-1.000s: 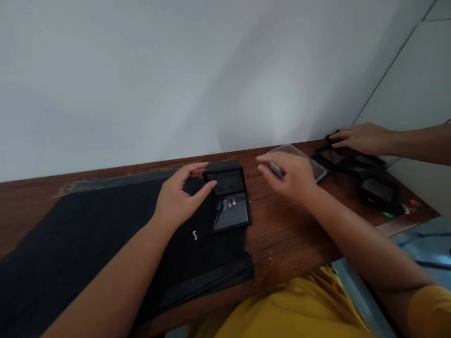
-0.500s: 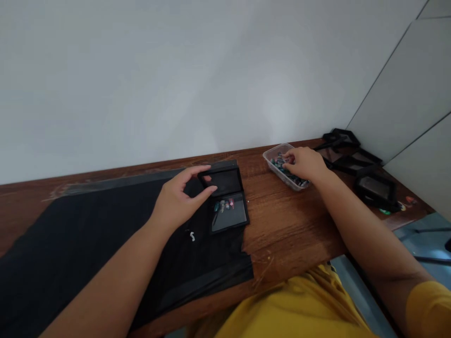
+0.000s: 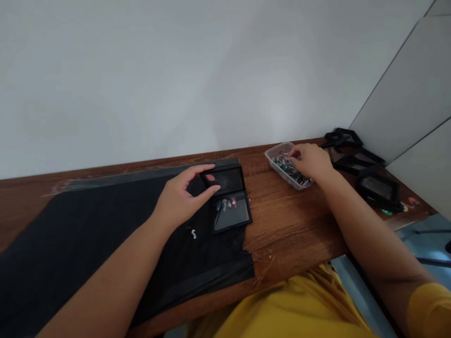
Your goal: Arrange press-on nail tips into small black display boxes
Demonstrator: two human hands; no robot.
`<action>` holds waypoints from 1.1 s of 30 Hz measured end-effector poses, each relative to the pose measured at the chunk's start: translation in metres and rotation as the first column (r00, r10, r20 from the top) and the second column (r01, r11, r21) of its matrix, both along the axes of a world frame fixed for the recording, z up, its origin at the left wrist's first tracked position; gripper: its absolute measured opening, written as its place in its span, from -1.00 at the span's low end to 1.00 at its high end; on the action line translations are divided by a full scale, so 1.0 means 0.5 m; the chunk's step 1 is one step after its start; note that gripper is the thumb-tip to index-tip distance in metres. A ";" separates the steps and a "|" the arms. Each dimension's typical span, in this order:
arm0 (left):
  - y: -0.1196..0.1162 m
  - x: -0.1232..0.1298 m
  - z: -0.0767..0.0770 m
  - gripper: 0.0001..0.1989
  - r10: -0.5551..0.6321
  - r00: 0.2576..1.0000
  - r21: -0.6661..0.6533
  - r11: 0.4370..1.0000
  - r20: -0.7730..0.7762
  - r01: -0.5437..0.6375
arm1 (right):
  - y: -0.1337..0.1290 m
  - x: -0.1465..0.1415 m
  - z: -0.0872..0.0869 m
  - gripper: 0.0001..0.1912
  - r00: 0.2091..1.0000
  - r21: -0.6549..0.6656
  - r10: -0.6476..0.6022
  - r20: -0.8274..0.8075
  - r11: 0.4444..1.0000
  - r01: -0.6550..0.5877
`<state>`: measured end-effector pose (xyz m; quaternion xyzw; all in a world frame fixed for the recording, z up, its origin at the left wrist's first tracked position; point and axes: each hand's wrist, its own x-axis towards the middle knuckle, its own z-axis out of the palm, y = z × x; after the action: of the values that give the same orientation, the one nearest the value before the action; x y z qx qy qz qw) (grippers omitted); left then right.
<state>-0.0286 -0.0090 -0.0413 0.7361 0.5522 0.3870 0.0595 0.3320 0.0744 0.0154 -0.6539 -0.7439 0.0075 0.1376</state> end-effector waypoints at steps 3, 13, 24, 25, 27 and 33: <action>-0.002 0.001 0.003 -0.51 0.008 1.000 -0.030 1.000 -0.002 -0.008 | -0.005 -0.006 0.001 -0.84 0.988 0.141 0.035 -0.148 0.990 -0.014; -0.009 0.008 0.008 -0.53 0.022 1.000 -0.029 0.999 -0.012 -0.023 | -0.105 -0.131 -0.057 -0.80 0.417 0.444 0.844 -0.336 0.533 -0.721; -0.009 0.010 0.007 -0.55 0.010 1.000 -0.018 1.000 0.024 -0.009 | -0.091 -0.141 -0.064 -0.68 0.511 -0.003 0.843 -0.171 0.518 -0.855; -0.008 0.010 0.007 -0.54 0.010 1.000 -0.018 1.000 0.023 -0.010 | -0.091 -0.141 -0.063 -0.68 0.514 -0.006 0.841 -0.167 0.521 -0.854; -0.008 0.010 0.007 -0.54 0.000 1.000 -0.017 1.000 0.027 0.000 | -0.092 -0.141 -0.061 -0.68 0.522 -0.013 0.839 -0.155 0.527 -0.850; -0.008 0.010 0.009 -0.55 -0.012 1.000 -0.024 1.000 0.018 0.012 | -0.098 -0.139 -0.053 -0.69 0.525 -0.032 0.845 -0.104 0.525 -0.851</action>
<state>-0.0235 -0.0132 -0.0369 0.7351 0.5517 0.3866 0.0756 0.2623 0.0255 -0.0112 -0.2142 -0.9611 0.1275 0.1186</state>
